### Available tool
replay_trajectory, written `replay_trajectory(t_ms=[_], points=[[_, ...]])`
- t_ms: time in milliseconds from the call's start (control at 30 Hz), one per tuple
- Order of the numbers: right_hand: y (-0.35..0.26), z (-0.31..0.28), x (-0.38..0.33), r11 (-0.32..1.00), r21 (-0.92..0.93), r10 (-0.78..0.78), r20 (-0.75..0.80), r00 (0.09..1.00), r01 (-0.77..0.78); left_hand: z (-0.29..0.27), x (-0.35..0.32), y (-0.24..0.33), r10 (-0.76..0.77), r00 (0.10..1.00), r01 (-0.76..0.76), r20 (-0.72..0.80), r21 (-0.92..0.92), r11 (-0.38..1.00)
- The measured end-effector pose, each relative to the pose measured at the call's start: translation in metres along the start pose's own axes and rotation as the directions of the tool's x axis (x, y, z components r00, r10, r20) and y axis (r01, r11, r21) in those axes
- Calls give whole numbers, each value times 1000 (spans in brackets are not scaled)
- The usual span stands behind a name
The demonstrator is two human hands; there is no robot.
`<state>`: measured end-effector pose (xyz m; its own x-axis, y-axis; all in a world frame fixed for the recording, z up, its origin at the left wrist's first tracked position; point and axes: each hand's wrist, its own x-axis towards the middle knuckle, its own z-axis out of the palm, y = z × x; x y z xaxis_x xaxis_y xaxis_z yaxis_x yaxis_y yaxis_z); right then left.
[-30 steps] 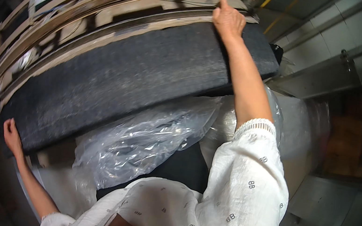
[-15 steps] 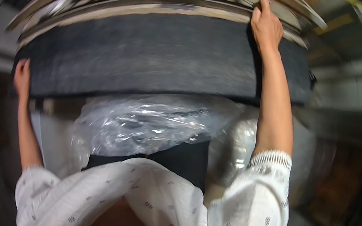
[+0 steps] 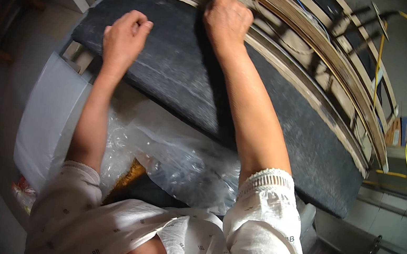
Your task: Wrapping a large foam or rubber product in plastic sheeting.
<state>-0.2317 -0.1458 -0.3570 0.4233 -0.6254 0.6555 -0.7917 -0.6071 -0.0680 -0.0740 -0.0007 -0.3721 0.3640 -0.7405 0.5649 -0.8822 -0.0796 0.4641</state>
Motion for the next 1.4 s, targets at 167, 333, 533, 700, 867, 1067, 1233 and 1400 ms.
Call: replay_trajectory(t_ms=[167, 333, 533, 700, 867, 1067, 1233, 1400], points=[[-90, 70, 57, 995, 101, -7, 23, 1000, 4, -1, -1, 0, -61, 995, 62, 80, -12, 998], [-120, 98, 86, 991, 131, -33, -1, 999, 33, 8, 2, 3, -40, 999, 39, 7, 104, 994], [-8, 16, 11, 998, 56, 29, -46, 998, -27, 1, -2, 1, -124, 992, 124, 13, -106, 987], [175, -142, -134, 874, -328, 367, -34, 929, -358, 1, -1, 10, -95, 994, 97, 47, -39, 995], [282, -221, -204, 715, -418, 574, -107, 812, -560, -1, -1, -1, 13, 998, -13, 62, 11, 1000], [282, -184, -166, 728, -456, 617, 111, 780, -511, -1, -3, -6, -58, 991, 53, 119, 48, 997], [299, -217, -188, 774, -405, 486, -113, 867, -487, 18, 15, -26, 41, 983, -46, 178, 24, 999], [258, -323, -301, 953, 14, 295, -252, 922, -301, 19, 28, -57, 108, 982, -106, 154, -19, 994]])
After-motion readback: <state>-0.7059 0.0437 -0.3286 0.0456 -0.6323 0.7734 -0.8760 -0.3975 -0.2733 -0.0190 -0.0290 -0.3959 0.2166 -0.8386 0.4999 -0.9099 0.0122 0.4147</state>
